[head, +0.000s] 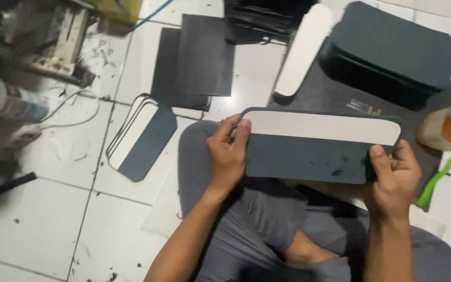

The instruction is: The person sits on the floor and brushes glue from a cup onto white paper strips using a toothbrush, then presses a dark fabric piece onto the glued strip, smooths it by hand, and stacks the assembled pieces with a pile of finished ones.

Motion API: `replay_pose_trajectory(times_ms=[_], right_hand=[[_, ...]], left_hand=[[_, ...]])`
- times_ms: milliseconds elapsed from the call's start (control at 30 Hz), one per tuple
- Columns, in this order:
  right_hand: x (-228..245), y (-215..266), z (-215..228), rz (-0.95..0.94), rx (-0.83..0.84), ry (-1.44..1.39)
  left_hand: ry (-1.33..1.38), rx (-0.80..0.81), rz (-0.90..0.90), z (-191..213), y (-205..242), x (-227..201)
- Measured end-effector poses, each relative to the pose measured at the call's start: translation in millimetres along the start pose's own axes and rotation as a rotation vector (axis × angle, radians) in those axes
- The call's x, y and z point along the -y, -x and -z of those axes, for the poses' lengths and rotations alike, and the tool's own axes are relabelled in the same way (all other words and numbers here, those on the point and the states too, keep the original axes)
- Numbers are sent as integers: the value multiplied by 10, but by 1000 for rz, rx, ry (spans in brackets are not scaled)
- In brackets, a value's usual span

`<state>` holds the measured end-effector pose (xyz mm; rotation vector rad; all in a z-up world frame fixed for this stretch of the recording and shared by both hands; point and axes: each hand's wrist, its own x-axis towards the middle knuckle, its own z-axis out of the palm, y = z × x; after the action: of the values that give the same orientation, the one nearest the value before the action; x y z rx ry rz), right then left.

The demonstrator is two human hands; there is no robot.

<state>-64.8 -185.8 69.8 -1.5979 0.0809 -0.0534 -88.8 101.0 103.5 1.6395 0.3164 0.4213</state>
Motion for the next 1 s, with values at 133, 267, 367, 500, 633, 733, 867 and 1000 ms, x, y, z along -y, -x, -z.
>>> replay_pose_trajectory(times_ms=[133, 267, 367, 500, 633, 733, 867, 1000], right_hand=[[354, -132, -850, 41, 188, -32], [725, -171, -1890, 75, 403, 116], [759, -141, -2617, 134, 613, 248], [403, -303, -3332, 178, 812, 900], [36, -491, -3850, 146, 1084, 1131], [-259, -723, -4107, 125, 1154, 1082], [-433, -920, -4249, 121, 1142, 1003], [-621, -1009, -4094, 164, 1108, 1121]], left_hand=[[-5, -105, 55, 847, 178, 44], [0, -250, 224, 1601, 346, 420], [52, -446, 380, 2018, 532, 811], [-40, -560, 602, 2312, 722, 1313], [-176, -643, 691, 2478, 784, 1566], [-242, -677, 656, 2596, 682, 1668], [-386, -672, 639, 2711, 436, 1625], [-556, -844, 598, 2720, 430, 1546]])
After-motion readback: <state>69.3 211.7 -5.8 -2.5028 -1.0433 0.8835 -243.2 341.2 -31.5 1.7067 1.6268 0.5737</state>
